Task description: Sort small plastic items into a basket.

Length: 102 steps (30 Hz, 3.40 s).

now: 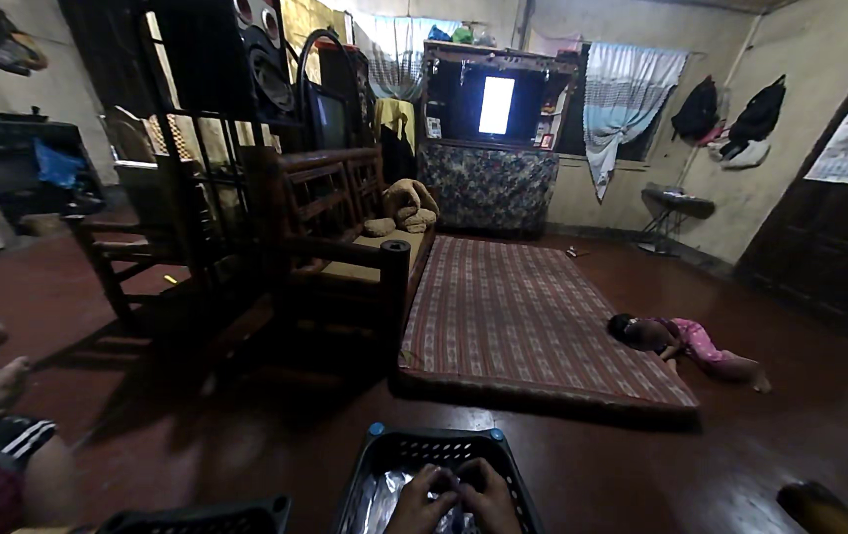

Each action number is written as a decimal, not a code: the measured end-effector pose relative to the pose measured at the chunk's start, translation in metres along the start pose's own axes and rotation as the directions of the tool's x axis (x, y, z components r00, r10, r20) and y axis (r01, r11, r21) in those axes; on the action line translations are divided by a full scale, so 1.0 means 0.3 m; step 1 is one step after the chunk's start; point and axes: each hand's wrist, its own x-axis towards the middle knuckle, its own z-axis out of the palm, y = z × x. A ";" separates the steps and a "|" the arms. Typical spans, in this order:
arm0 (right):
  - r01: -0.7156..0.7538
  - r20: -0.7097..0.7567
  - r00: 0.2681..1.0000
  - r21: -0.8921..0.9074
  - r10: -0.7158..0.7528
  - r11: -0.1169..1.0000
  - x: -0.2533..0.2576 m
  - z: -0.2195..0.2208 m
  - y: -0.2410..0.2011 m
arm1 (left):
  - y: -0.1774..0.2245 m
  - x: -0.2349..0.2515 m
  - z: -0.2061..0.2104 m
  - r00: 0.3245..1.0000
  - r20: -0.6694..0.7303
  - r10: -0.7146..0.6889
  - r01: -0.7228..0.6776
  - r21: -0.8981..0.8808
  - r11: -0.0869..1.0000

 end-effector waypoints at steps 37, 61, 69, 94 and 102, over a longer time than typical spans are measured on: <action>-0.032 0.040 0.998 -0.216 0.041 0.976 -0.005 -0.030 -0.024 | -0.003 -0.011 0.013 0.994 0.080 0.079 -0.107 0.457 0.883; -0.164 -0.031 0.985 0.155 0.170 0.974 0.003 -0.017 -0.013 | 0.029 -0.018 0.006 0.996 0.015 0.088 -0.089 0.066 0.994; -0.286 0.059 0.957 0.318 0.283 0.904 -0.006 0.013 -0.036 | 0.058 -0.016 -0.002 0.984 -0.166 -0.063 -0.013 -0.423 0.906; -0.068 0.446 0.887 -0.128 0.119 0.989 -0.043 0.061 -0.068 | -0.015 0.034 -0.092 0.785 -0.547 -0.289 -0.143 -0.615 0.775; -0.107 0.372 0.924 0.038 0.085 0.994 -0.033 0.050 -0.035 | 0.032 0.001 -0.082 0.953 -0.191 -0.234 0.112 -0.495 0.862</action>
